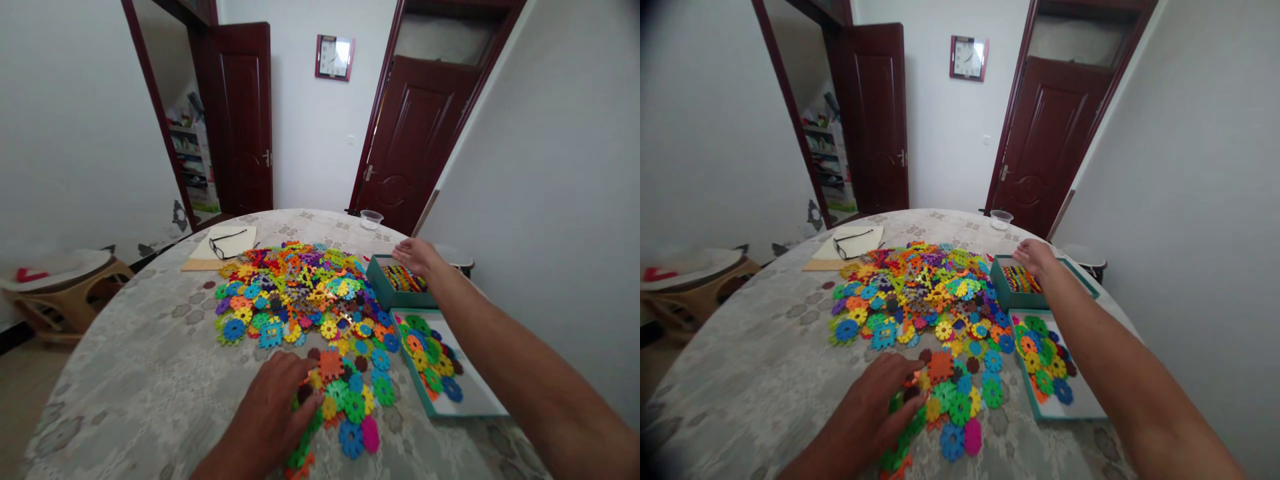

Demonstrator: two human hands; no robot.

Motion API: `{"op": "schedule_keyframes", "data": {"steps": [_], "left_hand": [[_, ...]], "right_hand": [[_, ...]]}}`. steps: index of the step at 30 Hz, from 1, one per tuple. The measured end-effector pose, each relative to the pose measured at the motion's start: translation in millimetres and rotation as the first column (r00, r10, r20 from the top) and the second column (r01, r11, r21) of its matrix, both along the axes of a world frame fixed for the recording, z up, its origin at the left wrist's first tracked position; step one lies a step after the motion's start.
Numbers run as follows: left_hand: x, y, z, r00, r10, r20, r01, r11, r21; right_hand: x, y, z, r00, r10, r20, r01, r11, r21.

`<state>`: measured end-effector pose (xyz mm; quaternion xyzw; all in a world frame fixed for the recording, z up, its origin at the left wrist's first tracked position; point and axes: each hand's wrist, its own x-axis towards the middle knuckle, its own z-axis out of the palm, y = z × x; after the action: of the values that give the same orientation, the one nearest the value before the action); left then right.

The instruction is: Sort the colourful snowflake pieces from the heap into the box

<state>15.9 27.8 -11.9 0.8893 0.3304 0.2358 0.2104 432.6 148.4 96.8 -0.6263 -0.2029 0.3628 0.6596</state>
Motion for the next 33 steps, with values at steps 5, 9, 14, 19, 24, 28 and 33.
{"op": "schedule_keyframes", "data": {"steps": [5,9,14,19,24,28,33], "left_hand": [[-4.6,0.0,4.1,0.998,0.004,-0.058,-0.004,1.000,-0.008],[-12.0,3.5,10.4,0.997,-0.013,-0.080,0.008,0.998,-0.058],[-26.0,7.2,20.5,0.974,0.000,-0.226,-0.020,0.996,-0.089],[-34.2,-3.2,33.9,0.925,-0.123,-0.359,0.089,0.990,-0.109],[-20.7,-22.1,32.6,0.883,-0.138,-0.448,0.091,0.988,-0.125],[-11.0,-22.2,20.7,0.896,-0.142,-0.420,0.102,0.988,-0.117],[-8.9,-12.0,8.9,0.935,-0.162,-0.314,0.139,0.986,-0.095]], "right_hand": [[-63.6,-92.5,-18.0,0.911,0.394,0.121,-0.399,0.917,0.018],[-119.1,-171.5,-39.4,0.549,0.689,0.473,-0.653,0.707,-0.271],[-164.1,-225.1,-64.6,-0.034,0.726,0.687,-0.604,0.533,-0.593],[-173.3,-239.8,-83.5,-0.123,0.685,0.718,-0.458,0.603,-0.654],[-165.8,-238.3,-95.1,-0.118,0.684,0.720,-0.455,0.607,-0.652],[-160.0,-229.7,-103.0,-0.085,0.642,0.762,-0.488,0.640,-0.593],[-165.0,-213.8,-113.2,-0.004,0.399,0.917,-0.501,0.793,-0.347]]}}
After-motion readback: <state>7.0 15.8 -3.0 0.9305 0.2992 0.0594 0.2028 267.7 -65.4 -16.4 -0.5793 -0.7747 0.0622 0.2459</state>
